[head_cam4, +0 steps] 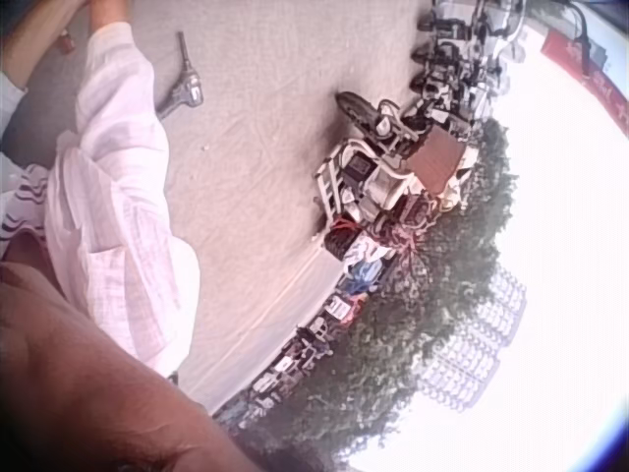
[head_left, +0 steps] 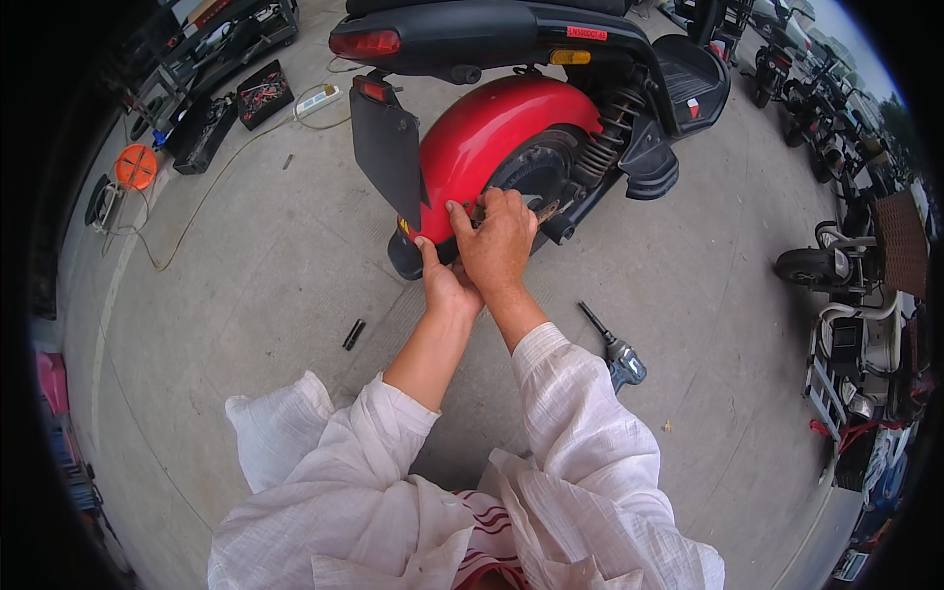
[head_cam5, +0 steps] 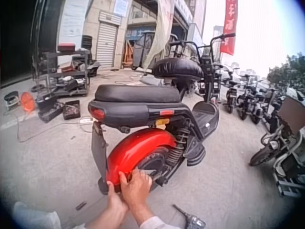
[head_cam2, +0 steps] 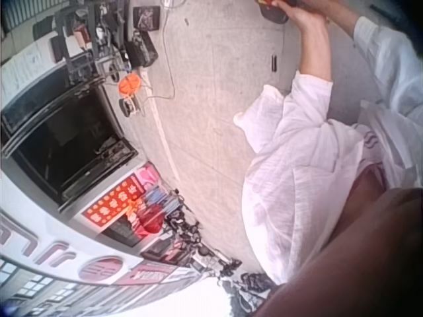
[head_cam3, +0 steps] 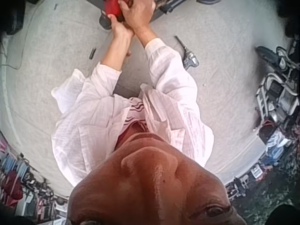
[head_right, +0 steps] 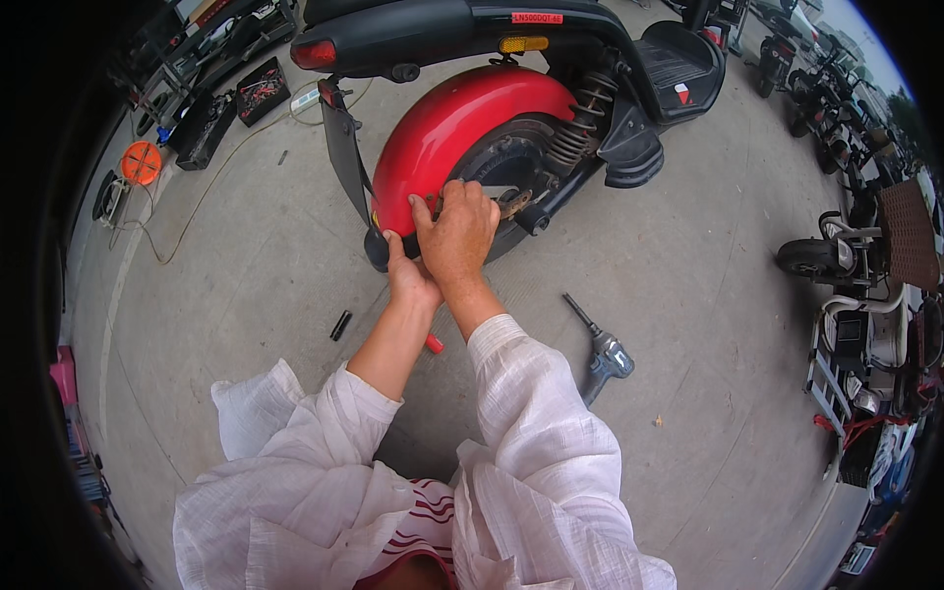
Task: The person aligns and secures a red rear fender onto a red scooter using their hands. They repeatedly adjust the fender's position and tighten fasteners near the wheel area. The person then walks to a nearby tool cart and picks up a red toolbox.
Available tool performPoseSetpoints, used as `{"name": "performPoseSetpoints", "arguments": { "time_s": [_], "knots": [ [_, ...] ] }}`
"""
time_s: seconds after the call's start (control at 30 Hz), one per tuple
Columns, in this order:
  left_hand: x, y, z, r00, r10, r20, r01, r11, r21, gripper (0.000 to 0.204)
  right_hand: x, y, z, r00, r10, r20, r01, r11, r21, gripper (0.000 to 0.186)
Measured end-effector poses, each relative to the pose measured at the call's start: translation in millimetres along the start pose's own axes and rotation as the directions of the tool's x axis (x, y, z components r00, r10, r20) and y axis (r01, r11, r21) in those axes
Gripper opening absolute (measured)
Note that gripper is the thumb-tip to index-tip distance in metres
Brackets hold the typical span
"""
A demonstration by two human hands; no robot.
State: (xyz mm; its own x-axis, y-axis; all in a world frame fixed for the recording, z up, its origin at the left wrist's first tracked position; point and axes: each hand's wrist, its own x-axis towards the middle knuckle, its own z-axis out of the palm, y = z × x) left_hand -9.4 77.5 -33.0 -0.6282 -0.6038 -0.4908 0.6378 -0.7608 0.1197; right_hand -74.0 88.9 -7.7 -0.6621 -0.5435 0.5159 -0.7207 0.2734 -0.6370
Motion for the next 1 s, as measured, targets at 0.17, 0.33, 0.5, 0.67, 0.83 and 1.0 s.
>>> {"name": "performPoseSetpoints", "arguments": {
  "time_s": [0.17,0.33,0.5,0.67,0.83,1.0],
  "knots": [
    [-2.8,-0.7,3.2,1.0,0.004,-0.01,-0.004,1.0,0.006,0.088,-0.5,0.7,0.5,1.0,-0.01,-0.01,0.01,1.0,0.003,0.031],
    [0.1,0.6,-0.8,1.0,-0.01,-0.004,0.01,1.0,0.001,0.086,-0.7,-0.3,-0.6,1.0,-0.009,-0.004,0.009,1.0,-0.017,0.031],
    [4.1,0.4,-5.4,1.0,-0.015,0.022,0.016,1.0,-0.017,0.084,-0.2,0.4,-1.2,1.0,-0.011,-0.008,0.011,1.0,-0.014,0.031],
    [4.8,1.1,-6.2,1.0,-0.02,0.022,0.02,1.0,-0.023,0.083,-0.3,0.5,-0.2,1.0,-0.015,-0.016,0.015,1.0,-0.014,0.031],
    [5.0,1.1,-6.7,1.0,-0.021,0.019,0.021,0.999,-0.024,0.083,-0.3,0.3,-0.2,1.0,-0.018,-0.021,0.017,1.0,-0.023,0.031],
    [4.0,1.5,-5.1,1.0,-0.023,0.007,0.023,0.999,-0.023,0.083,-0.2,0.1,-1.0,1.0,-0.016,-0.017,0.015,1.0,-0.018,0.031]
  ]
}}
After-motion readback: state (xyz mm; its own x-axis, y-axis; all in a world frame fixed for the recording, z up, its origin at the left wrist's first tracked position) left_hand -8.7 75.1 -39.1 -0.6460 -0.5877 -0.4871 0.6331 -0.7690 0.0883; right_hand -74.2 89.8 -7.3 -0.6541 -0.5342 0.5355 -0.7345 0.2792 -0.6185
